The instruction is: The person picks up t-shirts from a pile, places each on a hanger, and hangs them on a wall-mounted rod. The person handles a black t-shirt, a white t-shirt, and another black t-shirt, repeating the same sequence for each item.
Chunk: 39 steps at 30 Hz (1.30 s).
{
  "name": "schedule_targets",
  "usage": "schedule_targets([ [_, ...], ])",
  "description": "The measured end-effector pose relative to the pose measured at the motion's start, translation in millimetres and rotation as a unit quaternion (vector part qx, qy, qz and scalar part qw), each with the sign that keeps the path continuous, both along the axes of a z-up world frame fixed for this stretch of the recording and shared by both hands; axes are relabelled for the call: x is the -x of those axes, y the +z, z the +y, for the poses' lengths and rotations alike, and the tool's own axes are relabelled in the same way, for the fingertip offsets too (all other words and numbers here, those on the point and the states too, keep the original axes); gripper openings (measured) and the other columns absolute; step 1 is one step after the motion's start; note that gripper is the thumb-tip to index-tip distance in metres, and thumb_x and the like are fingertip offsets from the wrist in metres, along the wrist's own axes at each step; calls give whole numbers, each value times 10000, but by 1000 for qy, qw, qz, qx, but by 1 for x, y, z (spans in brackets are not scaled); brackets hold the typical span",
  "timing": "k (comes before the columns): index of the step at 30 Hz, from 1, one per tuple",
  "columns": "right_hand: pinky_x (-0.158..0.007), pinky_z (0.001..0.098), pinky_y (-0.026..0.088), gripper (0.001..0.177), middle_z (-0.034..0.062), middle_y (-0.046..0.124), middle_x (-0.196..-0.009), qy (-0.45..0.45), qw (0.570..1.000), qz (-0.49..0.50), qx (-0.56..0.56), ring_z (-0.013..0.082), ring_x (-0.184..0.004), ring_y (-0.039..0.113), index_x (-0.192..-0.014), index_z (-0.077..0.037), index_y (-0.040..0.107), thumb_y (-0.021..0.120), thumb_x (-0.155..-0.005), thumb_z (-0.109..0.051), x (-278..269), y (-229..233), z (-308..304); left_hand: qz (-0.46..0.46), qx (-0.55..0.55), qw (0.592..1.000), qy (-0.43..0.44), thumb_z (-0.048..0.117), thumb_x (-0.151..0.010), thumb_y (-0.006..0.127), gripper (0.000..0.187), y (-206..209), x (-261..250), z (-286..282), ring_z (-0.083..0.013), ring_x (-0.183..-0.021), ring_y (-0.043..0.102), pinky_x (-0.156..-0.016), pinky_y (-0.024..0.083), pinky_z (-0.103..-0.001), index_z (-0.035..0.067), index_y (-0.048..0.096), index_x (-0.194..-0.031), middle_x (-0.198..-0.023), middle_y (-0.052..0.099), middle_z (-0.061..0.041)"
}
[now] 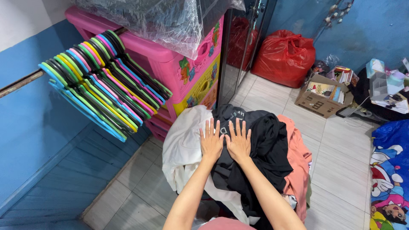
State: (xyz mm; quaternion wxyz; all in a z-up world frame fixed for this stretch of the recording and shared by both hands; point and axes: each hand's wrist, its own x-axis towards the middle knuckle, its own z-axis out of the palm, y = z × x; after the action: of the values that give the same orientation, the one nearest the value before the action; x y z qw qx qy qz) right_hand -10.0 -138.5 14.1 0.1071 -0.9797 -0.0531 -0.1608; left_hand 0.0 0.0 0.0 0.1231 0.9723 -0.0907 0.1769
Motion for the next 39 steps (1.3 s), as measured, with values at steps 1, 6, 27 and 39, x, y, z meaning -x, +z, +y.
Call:
schedule_targets([
  [1, -1215, 581, 156, 658, 85, 172, -1707, -1, 1000, 1, -1, 342, -1569, 118, -1599, -230, 326, 489, -995, -436, 0, 0, 0, 1, 4, 1000, -1, 426, -1011, 496, 703, 1, 0, 0, -306, -1583, 77, -1233, 98, -570, 159, 272, -1622, -1715, 142, -113],
  [6, -1213, 584, 158, 654, 82, 178, -1699, -2, 1000, 0, -2, 344, -1566, 122, -1598, -238, 327, 486, -995, -436, 1, 1, 1, 2, 8, 1000, 0, 423, -1003, 499, 700, 4, 1, 0, -305, -1578, 82, -1228, 98, -576, 160, 286, -1616, -1706, 144, -117],
  [27, -1215, 586, 151, 657, 97, 176, -1699, 0, 1000, -3, -10, 346, -1566, 124, -1596, -240, 332, 492, -990, -436, 0, -2, 0, -19, 11, 1000, 3, 429, -1006, 490, 690, -2, 1, 0, -308, -1577, 84, -1228, 81, -585, 162, 302, -1614, -1704, 155, -136],
  [39, -1207, 589, 159, 652, 96, 199, -1690, -1, 1000, -6, -14, 345, -1560, 134, -1584, -232, 352, 503, -981, -431, 2, 1, 0, -14, 4, 1000, 7, 429, -994, 508, 693, 0, 3, 0, -306, -1577, 85, -1223, 89, -590, 165, 315, -1605, -1704, 151, -132],
])
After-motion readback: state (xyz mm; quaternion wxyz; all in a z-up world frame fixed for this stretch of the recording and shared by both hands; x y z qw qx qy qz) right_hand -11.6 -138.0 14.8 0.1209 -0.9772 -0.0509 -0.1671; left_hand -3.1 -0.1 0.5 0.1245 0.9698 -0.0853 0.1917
